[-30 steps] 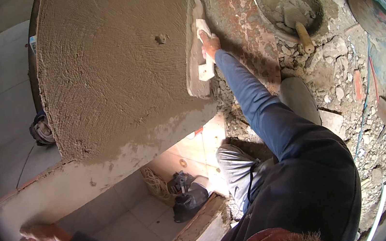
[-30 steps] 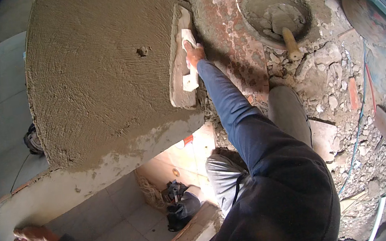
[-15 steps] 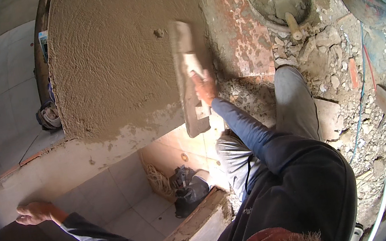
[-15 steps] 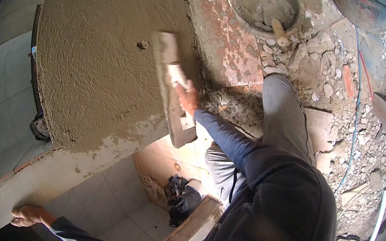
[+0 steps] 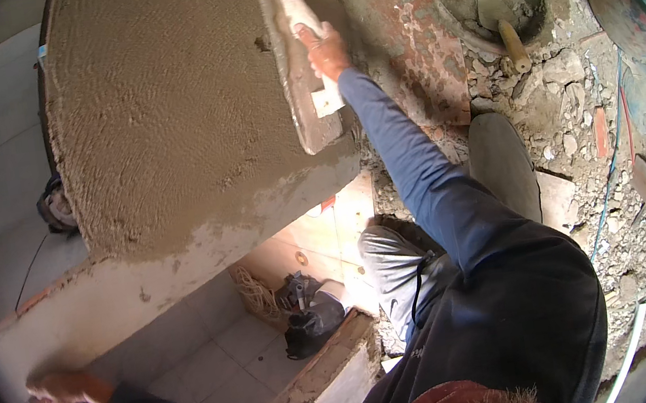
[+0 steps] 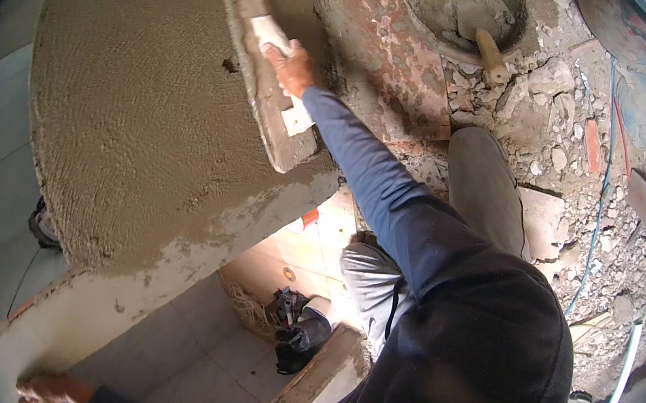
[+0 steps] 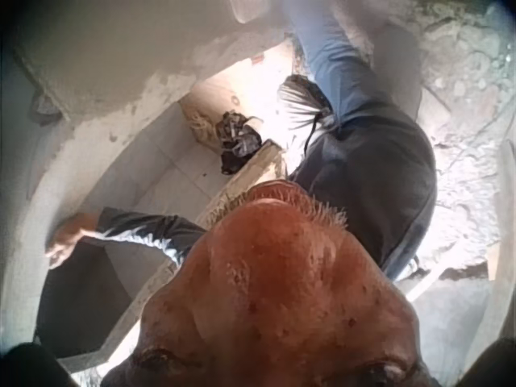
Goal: The person applies mortar to a wall surface. They scoop mortar from a bucket with a trowel, spread it onto the wall, and use a wooden board to level and smooth the material.
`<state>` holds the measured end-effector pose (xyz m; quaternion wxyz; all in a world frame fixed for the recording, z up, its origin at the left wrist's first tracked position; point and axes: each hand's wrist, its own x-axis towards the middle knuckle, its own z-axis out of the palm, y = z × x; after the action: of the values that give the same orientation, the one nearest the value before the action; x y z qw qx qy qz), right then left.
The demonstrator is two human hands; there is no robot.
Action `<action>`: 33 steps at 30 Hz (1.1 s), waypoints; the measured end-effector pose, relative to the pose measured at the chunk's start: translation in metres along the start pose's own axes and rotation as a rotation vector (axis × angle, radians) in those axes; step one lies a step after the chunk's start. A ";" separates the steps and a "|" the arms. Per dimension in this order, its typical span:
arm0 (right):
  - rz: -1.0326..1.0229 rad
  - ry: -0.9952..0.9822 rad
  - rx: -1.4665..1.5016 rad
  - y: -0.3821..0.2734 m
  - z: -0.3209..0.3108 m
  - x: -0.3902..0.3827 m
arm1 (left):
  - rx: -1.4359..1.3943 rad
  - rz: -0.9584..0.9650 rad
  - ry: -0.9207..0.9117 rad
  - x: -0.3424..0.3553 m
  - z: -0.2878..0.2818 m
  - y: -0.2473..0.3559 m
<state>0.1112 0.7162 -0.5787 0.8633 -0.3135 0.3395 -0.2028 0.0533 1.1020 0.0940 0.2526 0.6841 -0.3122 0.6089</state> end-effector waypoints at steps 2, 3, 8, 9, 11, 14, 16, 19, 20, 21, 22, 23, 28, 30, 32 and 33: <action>0.075 0.054 -0.005 0.032 -0.025 0.038 | 0.088 -0.021 0.012 -0.016 0.021 0.015; 0.101 0.067 -0.027 0.042 -0.033 0.051 | 0.120 -0.017 0.062 -0.035 0.038 0.036; 0.173 0.131 -0.035 0.080 -0.058 0.091 | 0.311 -0.030 0.119 -0.051 0.052 0.065; 0.178 0.141 -0.032 0.085 -0.062 0.097 | 0.277 -0.008 0.102 -0.043 0.046 0.052; 0.209 0.139 -0.022 0.091 -0.059 0.096 | 0.233 0.054 0.064 -0.016 0.017 0.024; 0.264 0.179 -0.051 0.098 -0.075 0.095 | 0.214 0.006 0.017 -0.017 0.025 0.017; 0.258 0.176 -0.024 0.103 -0.072 0.089 | 0.202 -0.010 0.038 -0.032 0.031 0.031; 0.285 0.141 -0.030 0.106 -0.082 0.057 | 0.217 -0.060 0.068 -0.042 0.043 0.042; 0.283 0.107 0.009 0.113 -0.084 0.049 | 0.219 -0.060 0.058 -0.037 0.040 0.042; 0.281 0.074 0.047 0.121 -0.084 0.041 | 0.217 -0.056 0.059 -0.035 0.037 0.041; 0.275 0.047 0.084 0.124 -0.085 0.037 | 0.213 -0.057 0.057 -0.035 0.037 0.040; 0.297 0.075 0.087 0.119 -0.077 0.026 | 0.217 -0.052 0.054 -0.036 0.038 0.042; 0.207 -0.139 0.201 0.060 -0.040 -0.007 | 0.231 -0.041 0.068 -0.035 0.035 0.039; 0.140 -0.192 0.193 0.036 -0.021 -0.023 | 0.189 -0.047 0.063 -0.034 0.035 0.038; 0.064 -0.224 0.195 0.012 -0.003 -0.046 | 0.152 -0.036 0.090 -0.048 0.048 0.057; 0.037 -0.217 0.180 0.008 0.009 -0.056 | 0.135 -0.025 0.112 -0.054 0.056 0.065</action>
<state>0.0802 0.7570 -0.5532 0.9232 -0.2484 0.2303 -0.1815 0.0400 1.0237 0.0304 0.2307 0.6683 -0.2474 0.6625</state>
